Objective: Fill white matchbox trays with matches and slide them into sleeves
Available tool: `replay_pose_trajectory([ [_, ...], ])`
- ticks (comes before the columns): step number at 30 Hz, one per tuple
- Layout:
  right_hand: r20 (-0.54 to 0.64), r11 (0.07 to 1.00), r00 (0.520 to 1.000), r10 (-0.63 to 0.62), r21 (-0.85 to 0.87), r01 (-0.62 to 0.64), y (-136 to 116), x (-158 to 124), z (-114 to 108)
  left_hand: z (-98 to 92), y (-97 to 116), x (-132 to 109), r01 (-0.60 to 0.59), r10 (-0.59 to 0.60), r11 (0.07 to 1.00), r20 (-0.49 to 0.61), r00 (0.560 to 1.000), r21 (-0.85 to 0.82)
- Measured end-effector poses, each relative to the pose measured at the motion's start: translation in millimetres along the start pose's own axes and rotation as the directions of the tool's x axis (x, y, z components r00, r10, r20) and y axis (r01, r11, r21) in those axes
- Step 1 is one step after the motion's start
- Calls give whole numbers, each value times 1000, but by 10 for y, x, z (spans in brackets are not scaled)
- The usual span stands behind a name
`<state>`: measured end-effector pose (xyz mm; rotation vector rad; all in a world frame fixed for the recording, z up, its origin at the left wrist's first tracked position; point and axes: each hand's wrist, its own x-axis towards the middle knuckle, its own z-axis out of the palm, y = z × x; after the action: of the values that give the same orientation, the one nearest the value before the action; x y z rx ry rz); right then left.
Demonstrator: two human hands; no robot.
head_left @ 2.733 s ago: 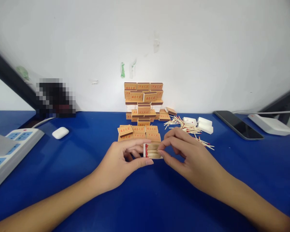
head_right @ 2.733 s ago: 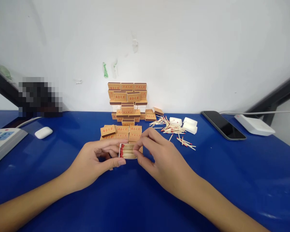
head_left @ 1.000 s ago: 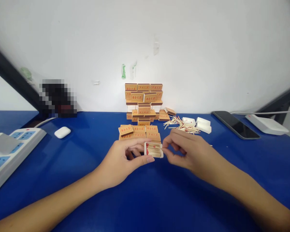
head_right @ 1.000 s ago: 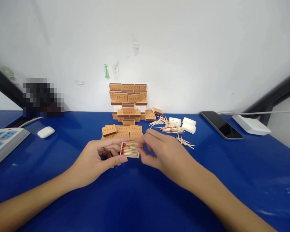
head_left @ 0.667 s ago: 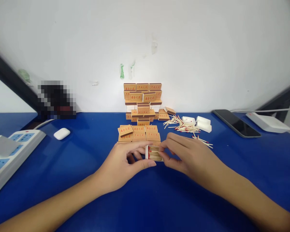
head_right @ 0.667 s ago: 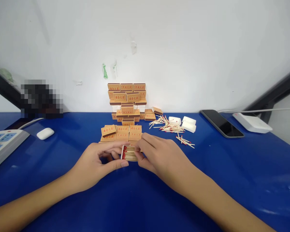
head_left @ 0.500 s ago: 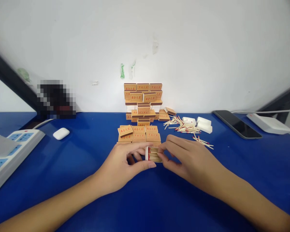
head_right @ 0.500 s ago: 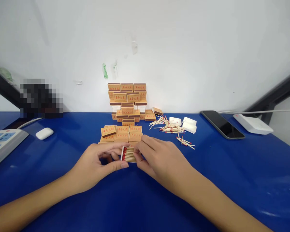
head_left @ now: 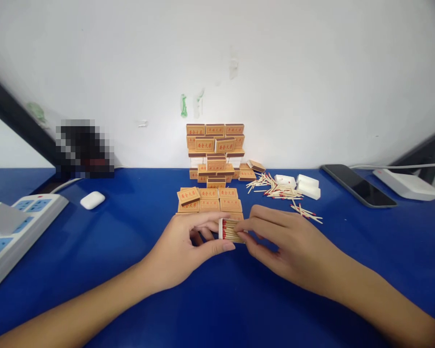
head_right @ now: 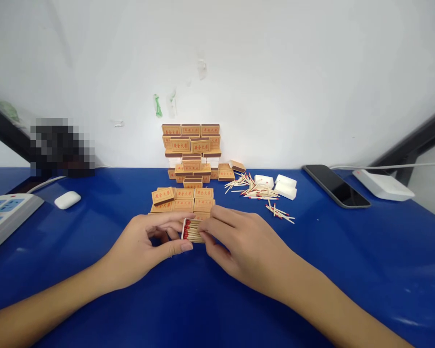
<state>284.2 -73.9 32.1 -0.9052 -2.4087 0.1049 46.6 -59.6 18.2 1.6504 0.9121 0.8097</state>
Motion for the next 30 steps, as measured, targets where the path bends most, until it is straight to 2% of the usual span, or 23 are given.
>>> replay_pose_trajectory([
  [5, -29, 999, 999, -35, -21, 35, -13, 10, 17, -11, 4, -17, 4, -4, 1000, -1, 1000, 15],
  [8, -84, 995, 996, -26, -99, 17, 53, -4, -147, -18, 14, -10, 24, -23, 999, -28, 999, 25],
  [10, -185, 974, 978, 92, -186, -127, 202, -52, -355, -24, 19, 3, 54, -53, 999, -70, 996, 3],
  [11, -259, 936, 947, 188, -246, -253, 312, -89, -473, -28, 20, 11, 62, -64, 998, -88, 994, -18],
  [12, -280, 888, 923, 264, -304, -346, 441, -134, -588, -34, 20, 18, 65, -69, 997, -98, 993, -43],
  [14, -192, 760, 863, 468, -411, -504, 723, -236, -776, -47, 16, 29, 60, -69, 995, -111, 991, -86],
  [16, 10, 643, 727, 687, -475, -601, 965, -334, -878, -62, 11, 32, 57, -67, 994, -111, 992, -97],
  [18, 77, 585, 634, 769, -484, -650, 1113, -401, -891, -71, 5, 28, 54, -62, 995, -103, 993, -78],
  [19, 101, 577, 611, 785, -480, -661, 1150, -419, -873, -72, 4, 24, 49, -56, 997, -98, 994, -64],
  [23, 167, 589, 589, 791, -470, -658, 1145, -410, -732, -62, 11, 11, 50, -52, 999, -97, 994, -19],
  [28, 279, 601, 534, 798, -426, -676, 1108, -384, -567, -47, 20, 16, 69, -70, 998, -92, 993, -10],
  [29, 293, 611, 537, 791, -415, -674, 1109, -390, -539, -47, 18, 16, 73, -74, 997, -91, 993, -10],
  [30, 267, 629, 572, 776, -399, -667, 1110, -400, -515, -47, 14, 14, 74, -75, 997, -91, 993, -11],
])
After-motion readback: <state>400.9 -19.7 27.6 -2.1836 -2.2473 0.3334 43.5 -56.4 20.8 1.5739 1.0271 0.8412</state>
